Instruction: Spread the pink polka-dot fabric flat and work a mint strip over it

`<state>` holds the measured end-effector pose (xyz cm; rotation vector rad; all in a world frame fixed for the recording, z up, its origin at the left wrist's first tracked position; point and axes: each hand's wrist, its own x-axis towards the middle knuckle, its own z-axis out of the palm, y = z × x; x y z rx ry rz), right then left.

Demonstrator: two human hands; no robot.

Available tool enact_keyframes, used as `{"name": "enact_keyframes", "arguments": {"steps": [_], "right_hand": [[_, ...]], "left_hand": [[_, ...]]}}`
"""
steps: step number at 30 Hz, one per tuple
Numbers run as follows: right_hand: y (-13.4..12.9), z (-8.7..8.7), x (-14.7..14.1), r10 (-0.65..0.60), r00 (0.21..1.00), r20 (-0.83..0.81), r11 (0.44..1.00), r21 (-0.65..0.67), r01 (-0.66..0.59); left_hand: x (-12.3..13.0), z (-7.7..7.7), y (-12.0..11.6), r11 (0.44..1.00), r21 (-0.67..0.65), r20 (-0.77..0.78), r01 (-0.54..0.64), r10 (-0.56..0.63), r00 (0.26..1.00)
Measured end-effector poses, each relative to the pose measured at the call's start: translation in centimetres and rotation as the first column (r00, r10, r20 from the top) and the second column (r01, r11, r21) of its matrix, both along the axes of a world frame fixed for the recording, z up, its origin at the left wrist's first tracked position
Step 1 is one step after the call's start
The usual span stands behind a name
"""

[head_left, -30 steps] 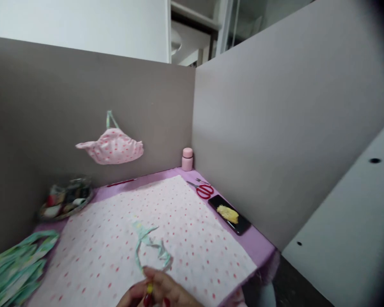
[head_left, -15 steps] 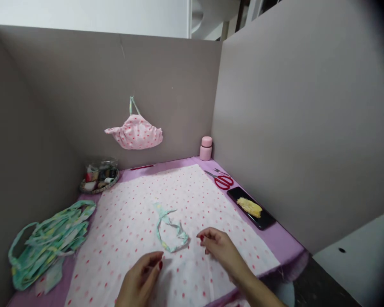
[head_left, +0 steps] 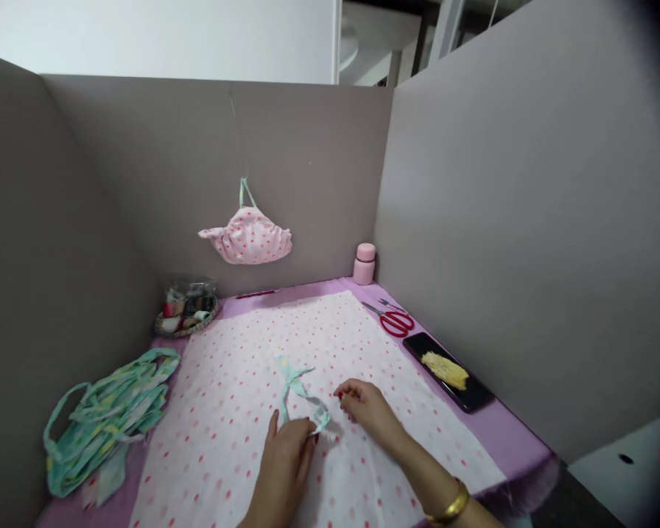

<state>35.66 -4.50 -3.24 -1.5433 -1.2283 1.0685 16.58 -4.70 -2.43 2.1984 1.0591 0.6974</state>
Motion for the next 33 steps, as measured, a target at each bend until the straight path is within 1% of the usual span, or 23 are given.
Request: {"name": "enact_keyframes", "arguments": {"steps": [2, 4, 6, 8, 9, 10, 12, 14, 16, 18, 19, 21, 23, 24, 26, 27, 29, 31, 33], "right_hand": [[0.3, 0.1, -0.1, 0.014, 1.000, 0.026, 0.999, 0.033, -0.015], [0.6, 0.3, -0.7, 0.075, 0.994, 0.076, 0.988, 0.130, -0.084], [0.9, 0.2, -1.9, 0.185, 0.972, 0.142, 0.942, 0.258, -0.216], [1.2, -0.1, -3.4, 0.266, 0.946, 0.187, 0.887, 0.336, -0.316], [1.5, -0.3, -4.2, 0.275, 0.942, 0.190, 0.879, 0.347, -0.327], [1.8, -0.5, -4.9, 0.269, 0.946, 0.183, 0.884, 0.344, -0.318], [2.6, -0.8, -6.2, 0.238, 0.958, 0.158, 0.903, 0.327, -0.278], [3.4, -0.5, -7.0, 0.215, 0.964, 0.153, 0.916, 0.310, -0.254], [4.0, 0.1, -6.9, 0.226, 0.960, 0.165, 0.913, 0.306, -0.268], [4.5, 1.1, -5.9, 0.239, 0.952, 0.190, 0.901, 0.322, -0.291], [4.7, 1.7, -5.1, 0.216, 0.953, 0.211, 0.898, 0.341, -0.278], [5.0, 2.8, -3.0, 0.098, 0.963, 0.251, 0.903, 0.385, -0.192], [5.4, 3.8, -0.9, -0.065, 0.951, 0.302, 0.910, 0.409, -0.068], [5.6, 4.4, 0.1, -0.121, 0.940, 0.320, 0.913, 0.407, -0.021], [6.4, 5.4, 1.4, -0.177, 0.922, 0.344, 0.926, 0.376, 0.037], [6.9, 6.0, 1.6, -0.183, 0.920, 0.347, 0.934, 0.355, 0.052], [8.3, 7.0, 1.2, -0.155, 0.933, 0.323, 0.947, 0.318, 0.047], [9.9, 8.0, -0.1, -0.100, 0.955, 0.279, 0.957, 0.290, 0.015], [11.3, 8.8, -2.0, -0.020, 0.975, 0.223, 0.961, 0.273, -0.043]], "left_hand": [[-0.8, 0.5, 0.0, 0.998, -0.069, 0.086, 0.010, -0.004, 0.996], [-1.4, 1.4, 0.0, 0.991, -0.131, 0.156, 0.025, -0.004, 0.988], [-1.9, 2.5, 0.0, 0.980, -0.195, 0.220, 0.041, 0.003, 0.975], [-2.3, 3.9, -0.1, 0.963, -0.261, 0.290, 0.066, 0.013, 0.957], [-2.4, 4.6, -0.2, 0.952, -0.293, 0.322, 0.084, 0.015, 0.947], [-2.6, 5.2, -0.3, 0.942, -0.319, 0.350, 0.102, 0.018, 0.936], [-3.1, 6.5, -0.7, 0.928, -0.351, 0.385, 0.128, 0.018, 0.923], [-3.9, 7.7, -1.0, 0.918, -0.373, 0.395, 0.135, 0.025, 0.918], [-5.0, 8.6, -1.1, 0.909, -0.404, 0.376, 0.102, 0.063, 0.924], [-6.6, 9.4, -1.0, 0.917, -0.398, 0.328, 0.020, 0.122, 0.937], [-7.5, 9.6, -0.9, 0.927, -0.373, 0.297, -0.031, 0.151, 0.943], [-9.4, 9.9, -0.6, 0.948, -0.298, 0.225, -0.112, 0.184, 0.957], [-11.2, 9.8, -0.5, 0.960, -0.245, 0.143, -0.135, 0.174, 0.974], [-12.0, 9.6, -0.5, 0.963, -0.232, 0.101, -0.138, 0.165, 0.981], [-12.9, 9.0, -0.8, 0.967, -0.214, 0.040, -0.141, 0.153, 0.987], [-13.1, 8.7, -1.1, 0.967, -0.211, 0.019, -0.141, 0.148, 0.989], [-12.8, 8.1, -1.7, 0.965, -0.224, -0.014, -0.134, 0.135, 0.991], [-11.7, 7.2, -2.4, 0.962, -0.239, -0.013, -0.135, 0.136, 0.991], [-10.2, 6.0, -3.0, 0.957, -0.245, 0.032, -0.157, 0.170, 0.985]]}}
